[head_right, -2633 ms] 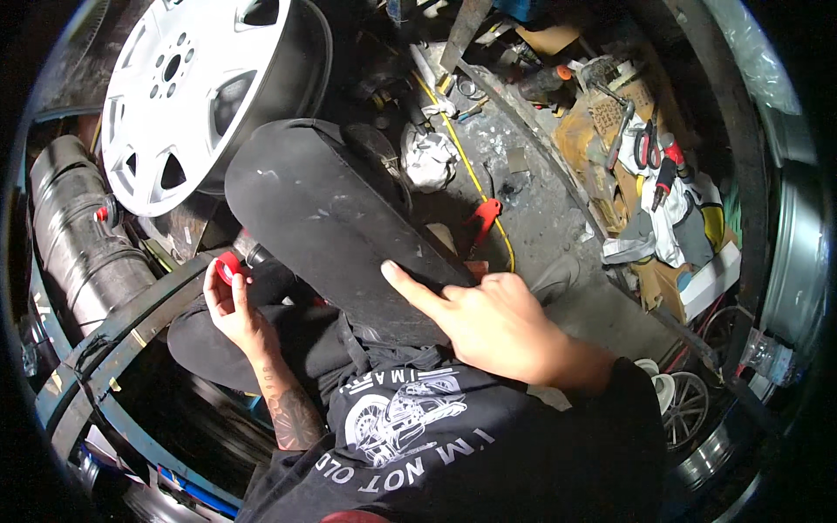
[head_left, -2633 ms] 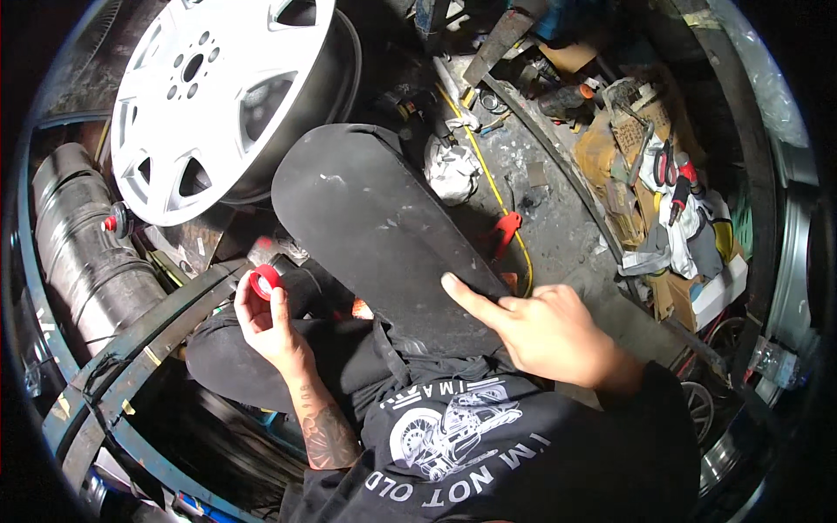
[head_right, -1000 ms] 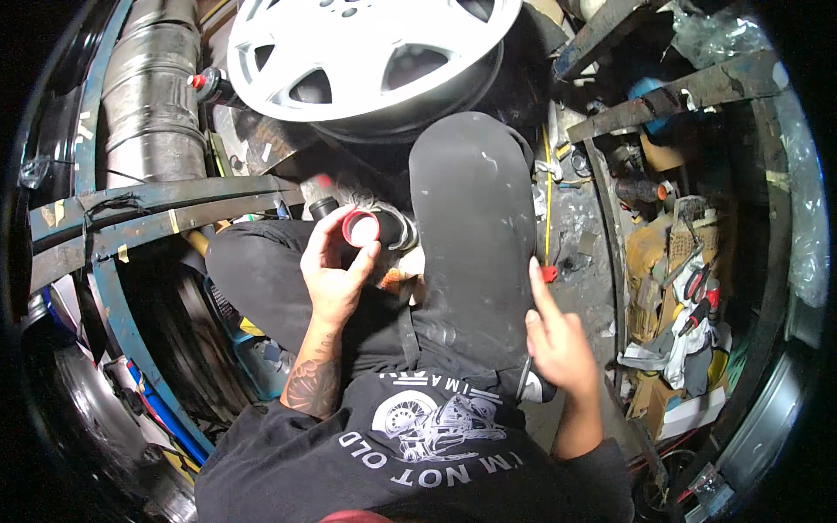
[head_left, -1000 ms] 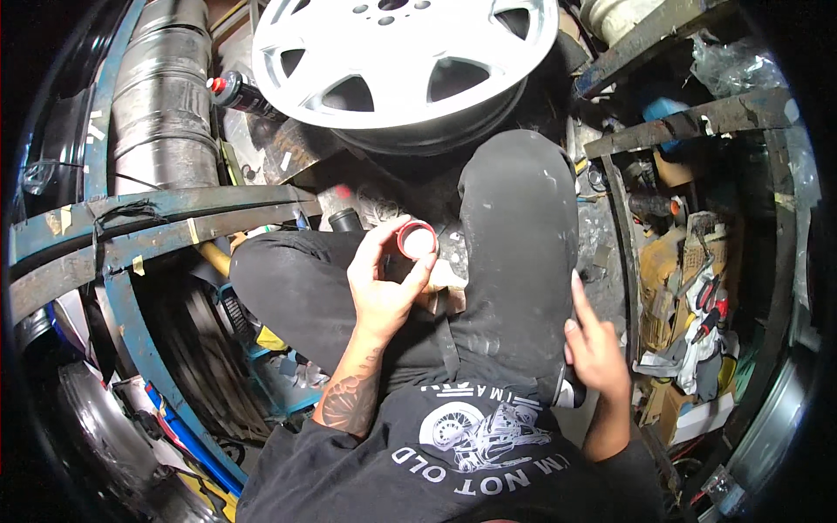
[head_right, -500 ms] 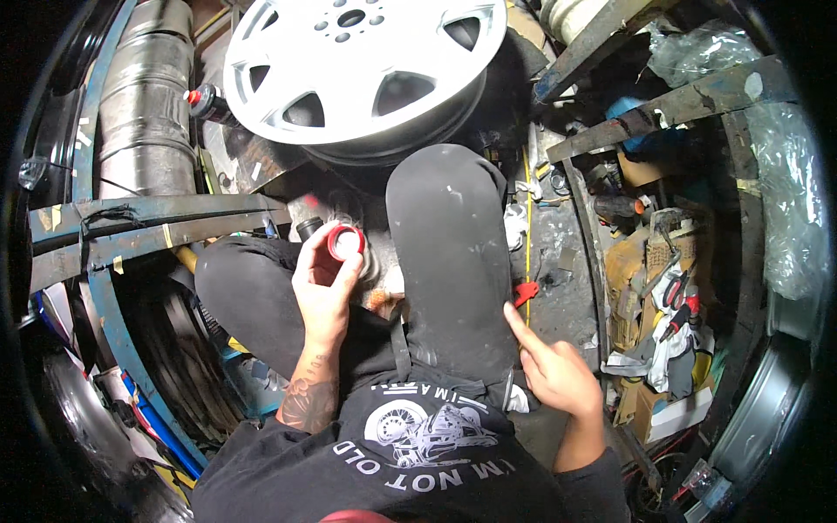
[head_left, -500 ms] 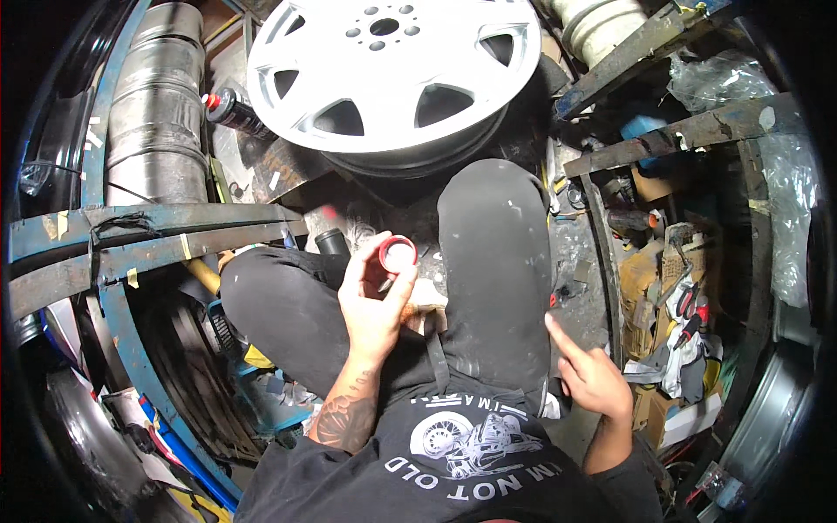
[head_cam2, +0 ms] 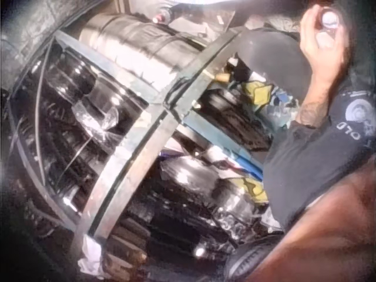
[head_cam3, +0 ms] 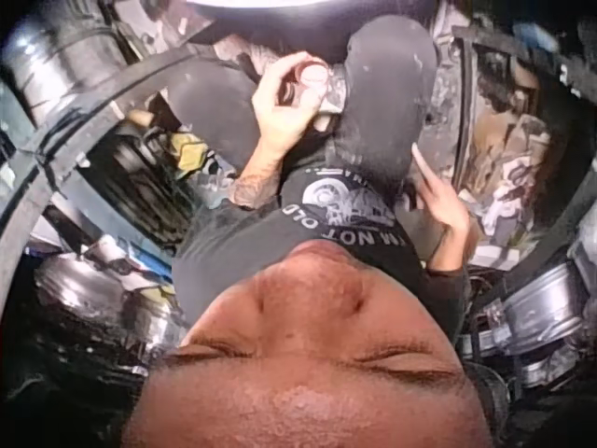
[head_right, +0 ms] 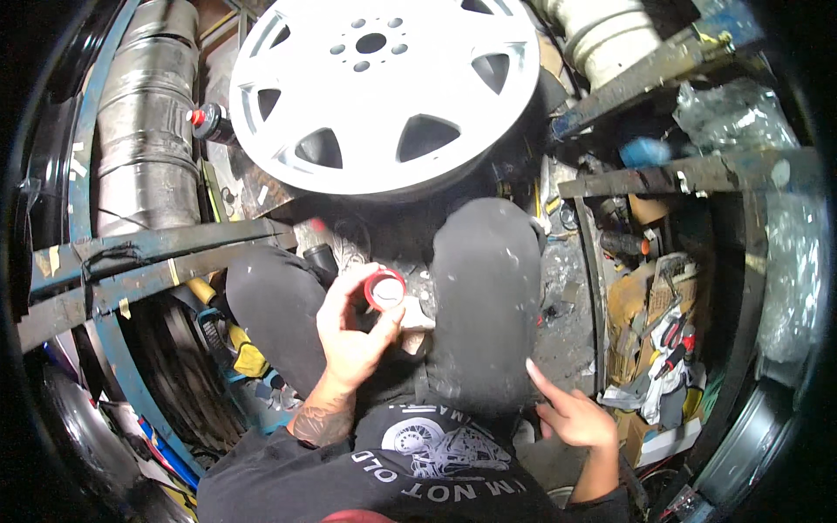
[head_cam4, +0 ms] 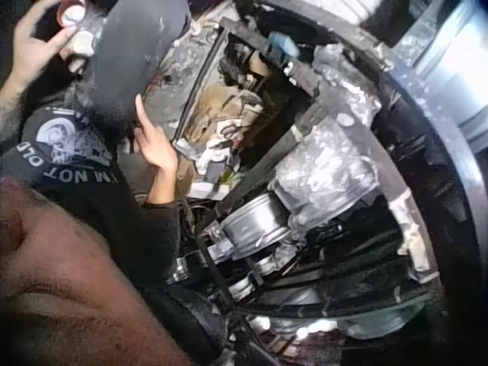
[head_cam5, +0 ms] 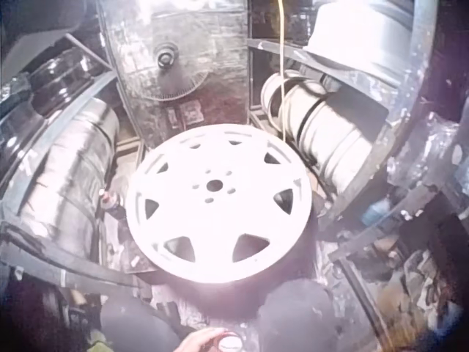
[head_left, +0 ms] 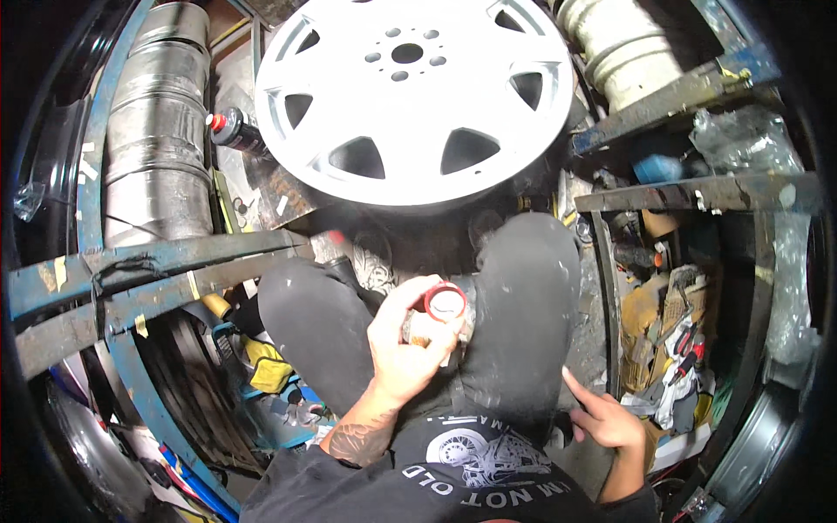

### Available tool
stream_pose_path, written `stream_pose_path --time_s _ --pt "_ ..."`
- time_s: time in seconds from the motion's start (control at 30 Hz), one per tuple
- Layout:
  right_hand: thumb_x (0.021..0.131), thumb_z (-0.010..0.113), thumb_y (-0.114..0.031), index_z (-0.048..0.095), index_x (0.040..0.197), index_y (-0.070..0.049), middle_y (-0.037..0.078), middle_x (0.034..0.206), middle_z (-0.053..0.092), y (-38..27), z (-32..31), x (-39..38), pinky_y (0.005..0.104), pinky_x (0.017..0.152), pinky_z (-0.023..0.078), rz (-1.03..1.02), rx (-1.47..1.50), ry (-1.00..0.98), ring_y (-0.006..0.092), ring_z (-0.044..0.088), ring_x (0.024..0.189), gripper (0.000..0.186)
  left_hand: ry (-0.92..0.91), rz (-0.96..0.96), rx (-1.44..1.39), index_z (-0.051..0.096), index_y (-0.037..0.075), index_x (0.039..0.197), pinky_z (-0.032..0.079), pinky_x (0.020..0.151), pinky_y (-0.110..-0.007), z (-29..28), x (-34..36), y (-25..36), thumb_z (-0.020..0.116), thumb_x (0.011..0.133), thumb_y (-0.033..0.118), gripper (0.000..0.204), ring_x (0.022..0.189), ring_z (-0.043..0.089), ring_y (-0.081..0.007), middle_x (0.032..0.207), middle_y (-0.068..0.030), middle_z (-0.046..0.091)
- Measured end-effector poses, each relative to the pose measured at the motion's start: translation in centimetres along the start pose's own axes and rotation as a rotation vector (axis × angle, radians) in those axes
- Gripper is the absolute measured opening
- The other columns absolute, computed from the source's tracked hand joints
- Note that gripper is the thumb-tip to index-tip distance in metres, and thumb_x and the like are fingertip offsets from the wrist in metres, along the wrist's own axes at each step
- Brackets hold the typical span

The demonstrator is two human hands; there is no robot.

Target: The person uses a small brush to apply silver paint to the detail lines of a car wheel rim, dipping the brush into a cap containing paint and tracing the recesses on the rim.

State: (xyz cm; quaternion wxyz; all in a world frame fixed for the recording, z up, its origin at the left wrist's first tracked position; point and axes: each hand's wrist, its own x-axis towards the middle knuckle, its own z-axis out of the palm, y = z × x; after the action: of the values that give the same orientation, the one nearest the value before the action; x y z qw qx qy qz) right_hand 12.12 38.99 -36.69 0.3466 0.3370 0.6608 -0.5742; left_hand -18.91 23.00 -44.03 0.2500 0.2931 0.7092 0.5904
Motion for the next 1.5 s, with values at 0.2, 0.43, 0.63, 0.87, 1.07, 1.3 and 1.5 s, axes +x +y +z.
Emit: stream_pose_path --time_s 0.2,0.43,0.63,0.87,1.07,1.3,1.5 --pt "0.103 0.046 -0.016 0.022 0.157 -0.004 0.001 0.082 0.057 -0.9 -4.2 3.3 0.0262 0.063 0.047 -0.188 0.531 0.702 0.0109 0.052 0.063 0.061 -0.003 -0.138 -0.155 0.059 -0.002 0.122 0.047 0.099 -0.035 -0.2 2.3 -1.2 0.080 0.075 0.001 0.052 0.109 0.061 -0.0209 0.117 -0.0123 0.064" --pt "0.102 0.051 -0.018 0.042 0.145 0.005 0.007 0.076 0.066 -1.6 -0.7 9.1 0.0244 0.054 0.043 -0.312 -0.196 1.116 0.0092 0.056 0.058 0.050 0.000 -0.024 -0.053 0.056 -0.001 0.124 0.049 0.097 -0.036 -1.7 4.9 -1.5 0.080 0.066 -0.008 0.063 0.110 0.062 -0.0243 0.119 -0.0148 0.062" --pt "0.105 0.046 -0.026 0.057 0.129 0.005 0.014 0.086 0.067 -6.6 -3.9 10.4 0.0351 0.081 0.049 -0.622 0.581 1.095 0.0219 0.065 0.084 0.040 0.022 0.037 -0.005 0.059 0.000 0.120 0.053 0.091 -0.037 -2.9 5.3 -1.0 0.084 0.065 -0.002 0.060 0.105 0.066 -0.0272 0.113 -0.0162 0.065" --pt "0.093 0.040 -0.009 0.038 0.146 0.010 0.030 0.151 0.039 -13.3 -2.3 13.0 0.0447 0.117 0.027 -0.259 -0.464 1.110 0.0418 0.035 0.144 0.056 0.039 0.041 0.077 0.058 0.005 0.118 0.057 0.084 -0.037 -4.2 4.8 -1.1 0.086 0.067 0.013 0.059 0.099 0.069 -0.0296 0.109 -0.0172 0.068" --pt "0.097 0.044 -0.025 0.062 0.107 0.014 0.030 0.122 0.064 -17.5 -6.7 11.9 0.0475 0.108 0.040 -0.544 0.089 0.992 0.0385 0.059 0.120 0.044 -0.048 0.011 0.050 0.056 0.006 0.117 0.058 0.082 -0.039 -5.0 5.5 -1.7 0.088 0.069 0.019 0.060 0.097 0.069 -0.0302 0.110 -0.0169 0.067" --pt "0.090 0.050 -0.047 0.003 0.160 -0.008 0.015 0.167 -0.009 -25.7 -6.8 26.0 0.0517 0.121 0.005 -0.861 0.590 0.438 0.0319 -0.001 0.154 0.093 -0.065 0.013 -0.110 0.059 0.002 0.115 0.058 0.073 -0.037 -6.0 4.8 -2.3 0.089 0.069 0.019 0.057 0.087 0.068 -0.0286 0.103 -0.0160 0.066" --pt "0.097 0.036 -0.033 0.005 0.156 0.006 0.037 0.159 -0.008 -28.4 -6.5 28.9 0.0532 0.119 0.001 -0.969 0.007 0.448 0.0497 -0.007 0.150 0.077 0.321 0.290 0.021 0.058 -0.002 0.112 0.057 0.066 -0.037 -6.6 6.2 -2.4 0.090 0.068 0.020 0.058 0.078 0.067 -0.0288 0.098 -0.0188 0.065"
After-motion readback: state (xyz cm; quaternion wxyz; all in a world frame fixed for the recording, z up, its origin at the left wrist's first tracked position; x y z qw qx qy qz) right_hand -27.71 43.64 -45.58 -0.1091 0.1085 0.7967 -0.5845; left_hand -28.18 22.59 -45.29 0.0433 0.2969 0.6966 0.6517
